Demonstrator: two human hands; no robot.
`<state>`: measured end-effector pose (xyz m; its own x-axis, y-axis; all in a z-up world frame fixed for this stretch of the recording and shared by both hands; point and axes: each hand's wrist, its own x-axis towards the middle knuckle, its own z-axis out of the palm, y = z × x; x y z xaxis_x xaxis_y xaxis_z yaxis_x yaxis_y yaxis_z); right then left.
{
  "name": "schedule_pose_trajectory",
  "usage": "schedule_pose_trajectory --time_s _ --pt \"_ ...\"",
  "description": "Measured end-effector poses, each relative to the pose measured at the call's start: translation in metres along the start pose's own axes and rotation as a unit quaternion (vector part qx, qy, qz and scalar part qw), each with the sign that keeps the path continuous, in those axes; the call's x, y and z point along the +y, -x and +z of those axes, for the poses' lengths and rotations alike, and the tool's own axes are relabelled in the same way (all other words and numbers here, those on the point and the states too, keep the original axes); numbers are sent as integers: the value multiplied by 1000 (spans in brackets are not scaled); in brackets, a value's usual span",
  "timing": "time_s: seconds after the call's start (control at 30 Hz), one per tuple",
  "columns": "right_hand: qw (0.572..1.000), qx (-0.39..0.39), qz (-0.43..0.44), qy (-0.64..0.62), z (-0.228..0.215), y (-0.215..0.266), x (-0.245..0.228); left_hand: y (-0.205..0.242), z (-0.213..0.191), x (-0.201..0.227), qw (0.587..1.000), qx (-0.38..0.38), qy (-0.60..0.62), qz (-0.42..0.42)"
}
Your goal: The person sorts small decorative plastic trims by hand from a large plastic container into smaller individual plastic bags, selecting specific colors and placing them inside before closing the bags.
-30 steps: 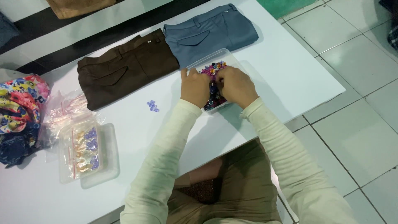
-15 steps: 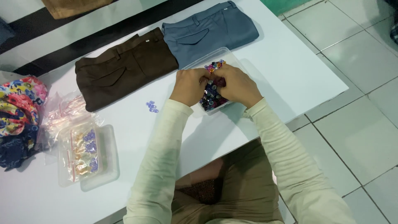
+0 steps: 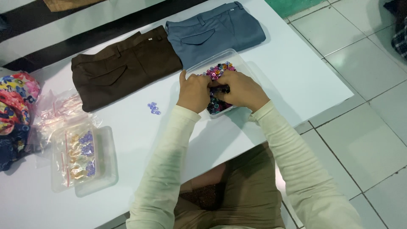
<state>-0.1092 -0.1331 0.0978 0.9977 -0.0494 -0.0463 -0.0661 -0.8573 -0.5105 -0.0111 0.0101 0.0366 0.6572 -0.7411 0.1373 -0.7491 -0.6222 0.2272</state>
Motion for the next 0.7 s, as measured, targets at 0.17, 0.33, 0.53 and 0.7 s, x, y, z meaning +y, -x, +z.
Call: schedule_pose_trajectory --time_s 0.17,0.33,0.53,0.7 --pt "1000 -6 -18 24 14 -11 14 -4 6 -7 1000 8 28 -4" --pt "999 7 -17 48 27 -17 32 1 -3 -5 997 20 73 -7" --pt "999 20 -38 -2 27 -18 35 5 -11 -4 993 10 116 6" --pt "999 -7 -30 16 9 -5 8 5 -10 -7 991 -23 133 -8"
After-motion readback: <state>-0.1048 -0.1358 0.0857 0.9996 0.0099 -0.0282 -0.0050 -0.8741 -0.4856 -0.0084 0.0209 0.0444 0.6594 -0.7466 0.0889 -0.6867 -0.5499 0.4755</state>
